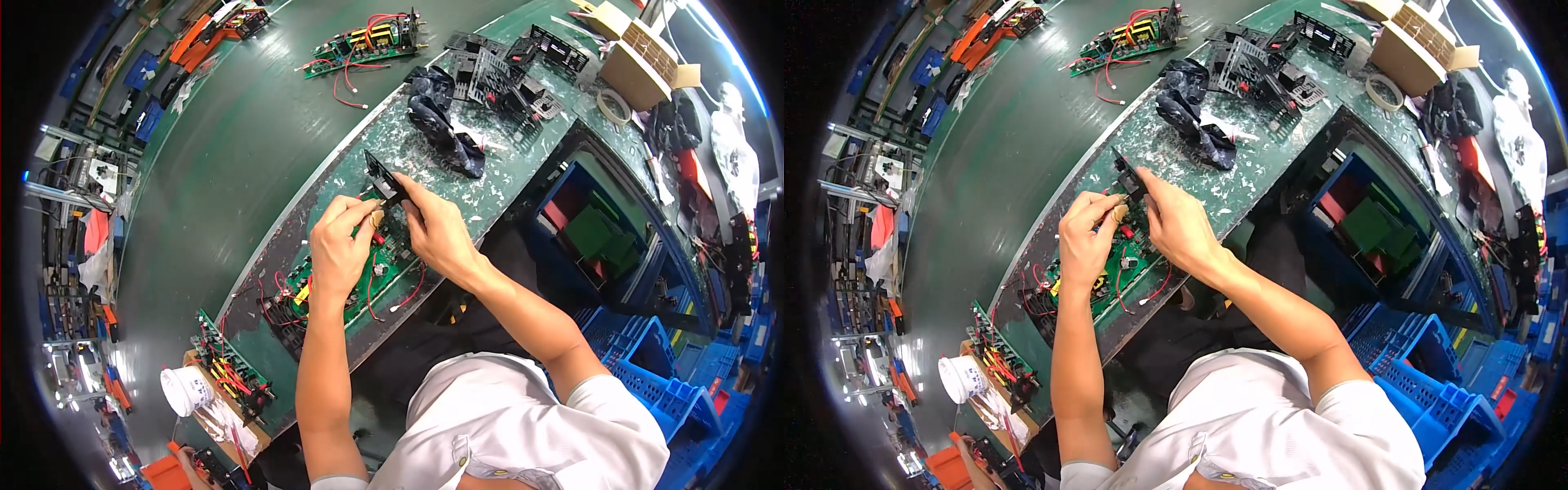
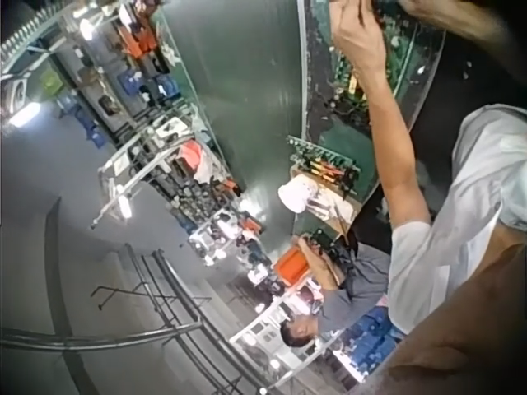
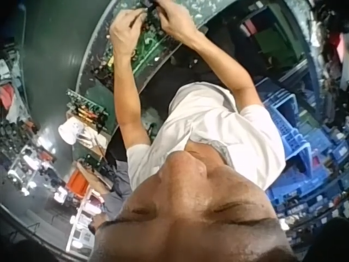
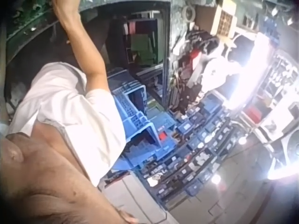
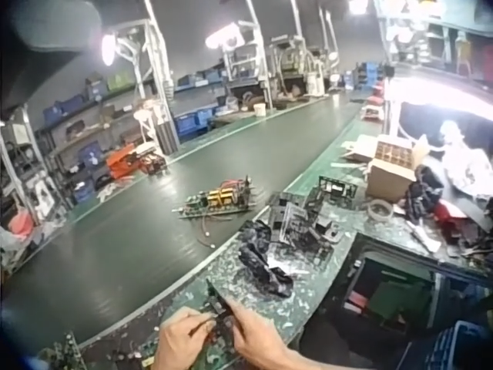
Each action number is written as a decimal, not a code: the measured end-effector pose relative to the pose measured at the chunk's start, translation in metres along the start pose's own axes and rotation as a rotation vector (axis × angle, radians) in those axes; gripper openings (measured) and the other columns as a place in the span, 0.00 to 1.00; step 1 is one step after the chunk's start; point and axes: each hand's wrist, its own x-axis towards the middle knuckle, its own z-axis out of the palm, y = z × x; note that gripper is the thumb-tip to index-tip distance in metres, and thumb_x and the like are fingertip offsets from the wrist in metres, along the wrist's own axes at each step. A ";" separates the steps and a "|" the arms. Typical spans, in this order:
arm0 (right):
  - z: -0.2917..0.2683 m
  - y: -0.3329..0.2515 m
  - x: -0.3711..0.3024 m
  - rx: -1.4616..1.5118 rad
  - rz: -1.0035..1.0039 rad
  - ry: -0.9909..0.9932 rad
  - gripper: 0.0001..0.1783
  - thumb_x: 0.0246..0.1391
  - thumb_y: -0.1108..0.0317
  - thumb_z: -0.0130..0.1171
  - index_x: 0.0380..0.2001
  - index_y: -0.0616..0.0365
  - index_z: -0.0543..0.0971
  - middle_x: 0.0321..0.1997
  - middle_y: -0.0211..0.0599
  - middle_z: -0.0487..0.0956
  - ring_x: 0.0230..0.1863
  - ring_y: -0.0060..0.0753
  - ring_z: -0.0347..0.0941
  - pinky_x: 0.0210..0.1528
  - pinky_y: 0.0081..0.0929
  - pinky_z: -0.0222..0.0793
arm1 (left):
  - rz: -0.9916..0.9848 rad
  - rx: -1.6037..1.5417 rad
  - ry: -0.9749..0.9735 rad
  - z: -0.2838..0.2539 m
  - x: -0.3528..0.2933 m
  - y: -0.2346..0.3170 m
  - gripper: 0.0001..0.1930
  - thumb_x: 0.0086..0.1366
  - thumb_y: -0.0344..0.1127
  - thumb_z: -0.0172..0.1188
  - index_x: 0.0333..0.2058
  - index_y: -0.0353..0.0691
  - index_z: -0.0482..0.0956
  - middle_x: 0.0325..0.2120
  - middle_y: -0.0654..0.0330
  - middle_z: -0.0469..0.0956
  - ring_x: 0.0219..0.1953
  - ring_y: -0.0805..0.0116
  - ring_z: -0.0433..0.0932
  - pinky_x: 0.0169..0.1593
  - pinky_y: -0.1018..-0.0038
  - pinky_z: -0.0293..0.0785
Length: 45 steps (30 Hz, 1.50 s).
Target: Assembling electronic circuit boards, wires, and plastic components into completed units.
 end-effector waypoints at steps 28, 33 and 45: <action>-0.036 0.000 0.016 -0.323 -0.266 0.010 0.29 0.54 0.74 0.65 0.60 0.57 0.71 0.59 0.52 0.74 0.58 0.59 0.71 0.57 0.42 0.70 | 0.009 0.072 0.102 -0.063 -0.011 0.025 0.08 0.57 0.17 0.53 0.32 0.31 0.80 0.49 0.51 0.74 0.45 0.51 0.80 0.47 0.64 0.77; -0.052 -0.026 -0.049 -0.179 -0.311 -0.160 0.17 0.47 0.75 0.70 0.42 0.60 0.78 0.43 0.45 0.76 0.42 0.49 0.76 0.42 0.38 0.75 | -0.022 0.034 -0.183 -0.081 -0.044 0.038 0.09 0.54 0.17 0.51 0.31 0.32 0.78 0.41 0.52 0.78 0.41 0.57 0.81 0.44 0.68 0.77; -0.022 -0.015 -0.064 -0.240 -0.394 -0.734 0.12 0.49 0.72 0.63 0.36 0.57 0.73 0.35 0.41 0.71 0.36 0.46 0.74 0.36 0.38 0.75 | -0.114 0.172 -0.345 -0.037 -0.073 0.017 0.05 0.61 0.28 0.60 0.35 0.35 0.81 0.28 0.53 0.81 0.31 0.54 0.81 0.38 0.62 0.77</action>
